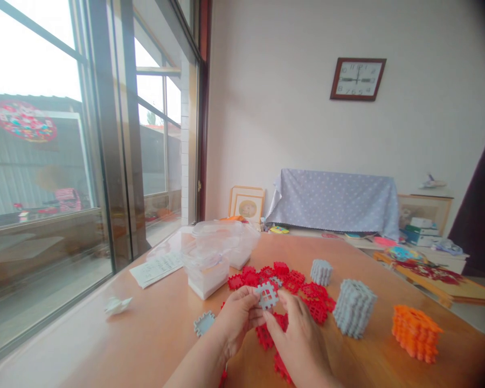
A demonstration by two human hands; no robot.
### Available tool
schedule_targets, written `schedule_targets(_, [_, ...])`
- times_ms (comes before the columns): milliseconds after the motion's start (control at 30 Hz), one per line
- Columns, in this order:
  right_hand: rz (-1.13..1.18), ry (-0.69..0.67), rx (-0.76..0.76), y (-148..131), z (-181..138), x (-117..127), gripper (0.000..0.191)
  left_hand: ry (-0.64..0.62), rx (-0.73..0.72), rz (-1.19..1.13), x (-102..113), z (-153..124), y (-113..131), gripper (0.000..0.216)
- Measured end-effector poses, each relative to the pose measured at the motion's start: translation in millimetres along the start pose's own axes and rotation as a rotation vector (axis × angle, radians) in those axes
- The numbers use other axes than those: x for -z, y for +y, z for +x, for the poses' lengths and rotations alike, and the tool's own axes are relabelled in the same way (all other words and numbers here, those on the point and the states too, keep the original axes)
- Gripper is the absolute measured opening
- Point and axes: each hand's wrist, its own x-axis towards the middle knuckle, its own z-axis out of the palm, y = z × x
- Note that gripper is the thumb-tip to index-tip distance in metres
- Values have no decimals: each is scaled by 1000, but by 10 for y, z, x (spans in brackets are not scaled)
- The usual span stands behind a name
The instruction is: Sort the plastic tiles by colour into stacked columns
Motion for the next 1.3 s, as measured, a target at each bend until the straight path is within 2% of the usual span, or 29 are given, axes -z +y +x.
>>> schedule_targets(167, [-79, 15, -10, 11, -4, -1, 40, -28, -3, -24, -7, -18, 23, 27])
schedule_targets(500, [-28, 31, -26, -26, 34, 110, 34, -86, 19, -64, -17, -41, 40, 32])
schedule_targets(733, [-79, 137, -62, 13, 78, 427, 28, -143, 9, 32, -38, -94, 90, 38])
schedule_targets(867, [-123, 227, -102, 227, 105, 731, 33, -131, 4, 84, -9, -66, 93, 41])
schedule_targets(1067, [-290, 334, -237, 807, 200, 1172, 43, -67, -11, 103, -48, -87, 117, 48])
schedule_targets(1167, [-362, 357, -278, 1054, 224, 1281, 44, -22, -21, 126, -58, -65, 109, 52])
schedule_targets(1300, [-411, 340, -322, 1204, 231, 1313, 41, 3, -11, 147, -45, -9, 81, 55])
